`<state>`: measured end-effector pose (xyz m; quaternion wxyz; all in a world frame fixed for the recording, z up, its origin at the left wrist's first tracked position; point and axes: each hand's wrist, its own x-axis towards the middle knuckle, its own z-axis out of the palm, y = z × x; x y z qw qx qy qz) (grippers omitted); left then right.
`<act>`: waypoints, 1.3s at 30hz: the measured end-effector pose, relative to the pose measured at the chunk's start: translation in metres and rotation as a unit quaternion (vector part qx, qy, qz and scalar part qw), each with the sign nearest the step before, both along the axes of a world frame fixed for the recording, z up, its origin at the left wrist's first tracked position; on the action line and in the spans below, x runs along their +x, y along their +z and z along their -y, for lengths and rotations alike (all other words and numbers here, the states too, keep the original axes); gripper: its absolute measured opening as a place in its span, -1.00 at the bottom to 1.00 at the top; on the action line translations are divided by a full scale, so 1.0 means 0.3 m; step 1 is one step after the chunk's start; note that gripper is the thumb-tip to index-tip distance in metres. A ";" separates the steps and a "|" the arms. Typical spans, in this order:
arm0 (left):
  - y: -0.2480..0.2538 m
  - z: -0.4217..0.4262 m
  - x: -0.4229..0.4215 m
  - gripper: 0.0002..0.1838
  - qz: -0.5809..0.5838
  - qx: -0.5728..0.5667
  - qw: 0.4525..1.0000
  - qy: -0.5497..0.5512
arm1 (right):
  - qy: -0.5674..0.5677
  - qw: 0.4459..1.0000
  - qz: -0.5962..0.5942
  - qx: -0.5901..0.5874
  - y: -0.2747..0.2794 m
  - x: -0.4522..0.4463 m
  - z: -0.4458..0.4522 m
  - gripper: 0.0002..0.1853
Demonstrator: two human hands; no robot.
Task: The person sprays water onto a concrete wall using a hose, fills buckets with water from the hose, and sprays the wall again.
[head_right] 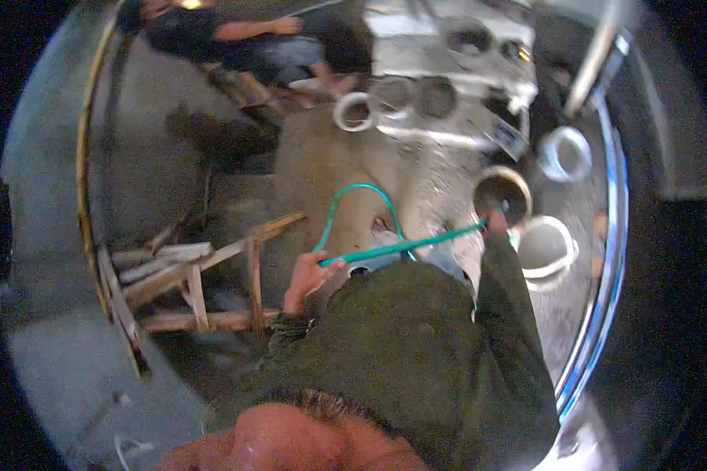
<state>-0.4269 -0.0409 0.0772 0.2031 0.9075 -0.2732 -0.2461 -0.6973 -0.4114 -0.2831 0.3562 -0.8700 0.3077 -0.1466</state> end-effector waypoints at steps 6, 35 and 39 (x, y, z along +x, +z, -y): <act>0.051 0.008 -0.003 -0.39 -0.029 -0.015 0.999 0.019 | -0.400 0.563 0.154 0.707 0.033 0.095 0.029 -0.84; 0.019 -0.063 0.037 -0.46 -0.035 0.009 0.999 0.041 | -0.355 0.686 0.122 0.623 0.248 0.093 -0.051 -0.85; 0.015 -0.071 0.038 -0.56 -0.033 -0.009 0.999 0.041 | -0.049 0.969 0.153 0.188 0.091 0.015 -0.025 -0.81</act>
